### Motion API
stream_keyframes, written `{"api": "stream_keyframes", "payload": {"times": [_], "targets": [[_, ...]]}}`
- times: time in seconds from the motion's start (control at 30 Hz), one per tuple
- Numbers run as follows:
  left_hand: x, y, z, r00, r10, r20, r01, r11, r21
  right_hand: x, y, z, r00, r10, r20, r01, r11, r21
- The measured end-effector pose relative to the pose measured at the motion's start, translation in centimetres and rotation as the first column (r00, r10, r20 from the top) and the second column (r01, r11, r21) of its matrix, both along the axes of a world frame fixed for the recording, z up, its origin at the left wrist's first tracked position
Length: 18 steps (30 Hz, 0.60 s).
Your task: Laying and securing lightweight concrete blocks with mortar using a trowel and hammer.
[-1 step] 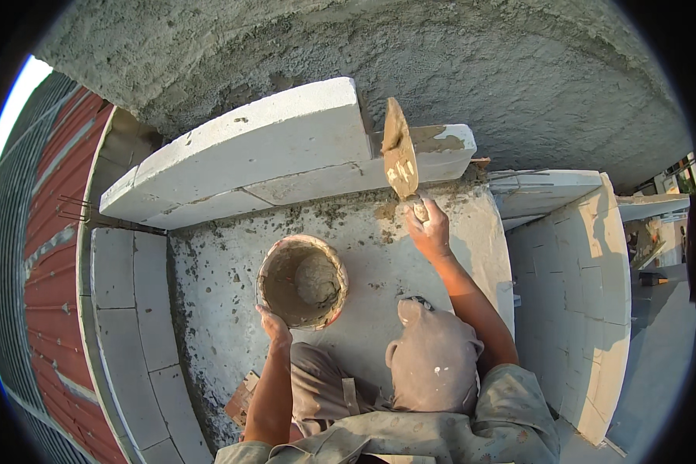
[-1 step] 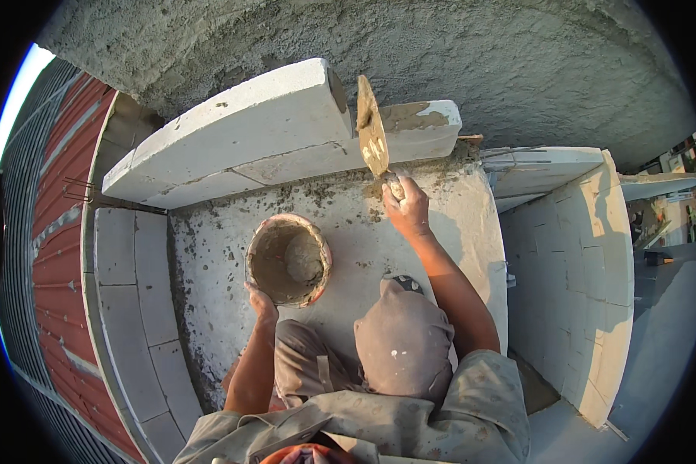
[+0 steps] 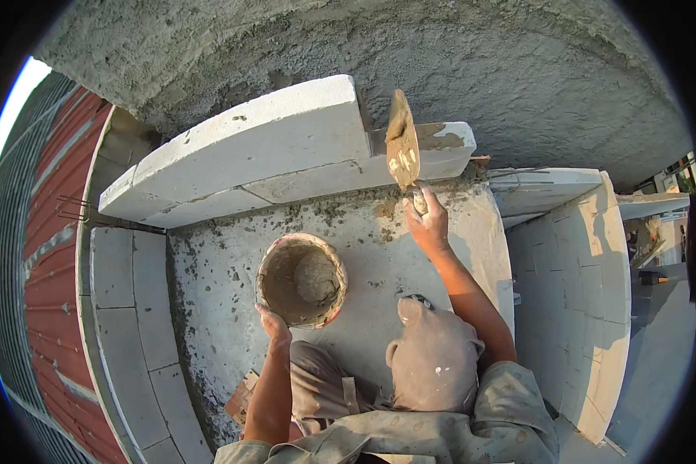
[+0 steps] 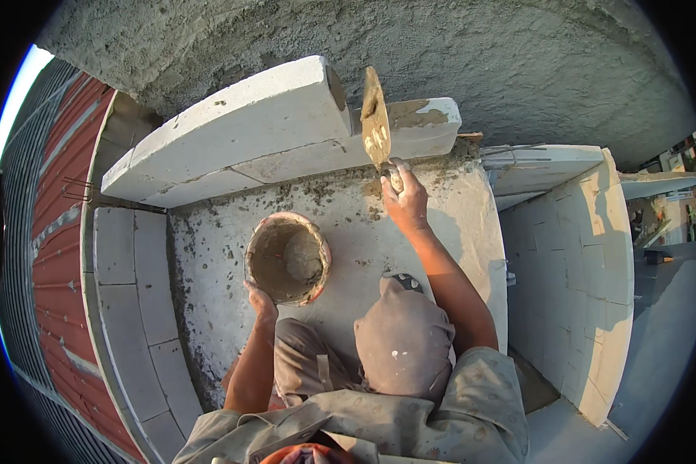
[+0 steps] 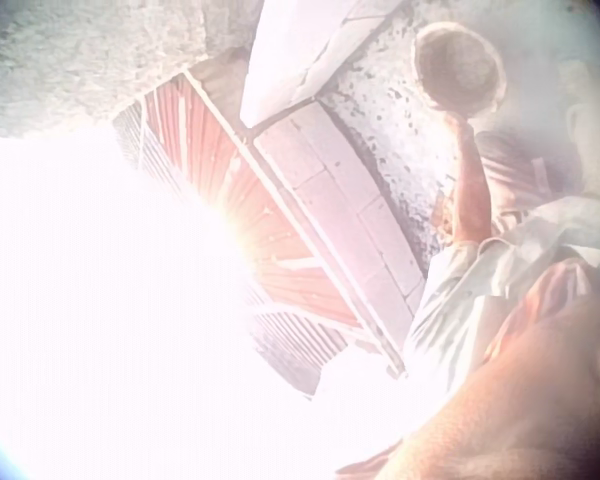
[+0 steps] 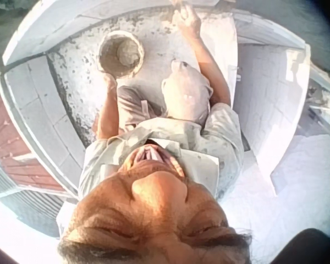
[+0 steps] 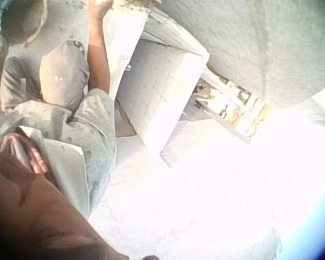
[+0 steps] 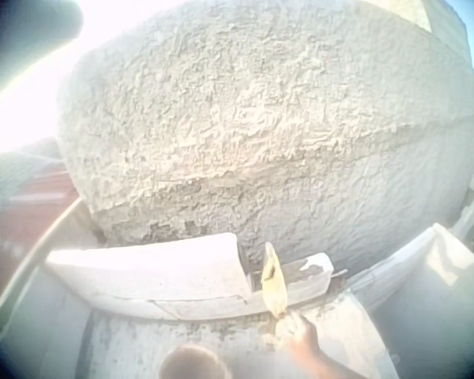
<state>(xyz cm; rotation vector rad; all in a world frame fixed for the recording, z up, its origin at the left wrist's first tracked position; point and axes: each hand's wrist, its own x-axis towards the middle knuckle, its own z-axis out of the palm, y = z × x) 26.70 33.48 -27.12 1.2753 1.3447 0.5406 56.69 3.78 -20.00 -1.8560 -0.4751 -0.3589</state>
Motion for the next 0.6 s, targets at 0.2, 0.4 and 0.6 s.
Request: {"api": "stream_keyframes", "payload": {"times": [0.2, 0.4, 0.6], "targets": [[0.9, -0.8, 1.2, 0.999, -0.019, -0.051, 0.021, 0.999, 0.034, -2.4, 2.1, -0.4, 0.999, -0.024, -0.048, 0.002, 0.917, -0.4], [0.4, -0.7, 1.2, 0.996, 0.029, -0.083, -0.024, 0.998, 0.064, -3.8, -2.6, 1.3, 0.951, 0.078, -0.301, -0.129, 0.979, -0.156], [0.6, -0.2, 0.5, 1.0, 0.004, 0.013, -0.004, 1.0, -0.02, 0.8, 1.1, 9.0, 0.923, 0.127, -0.362, -0.214, 0.953, -0.212]]}}
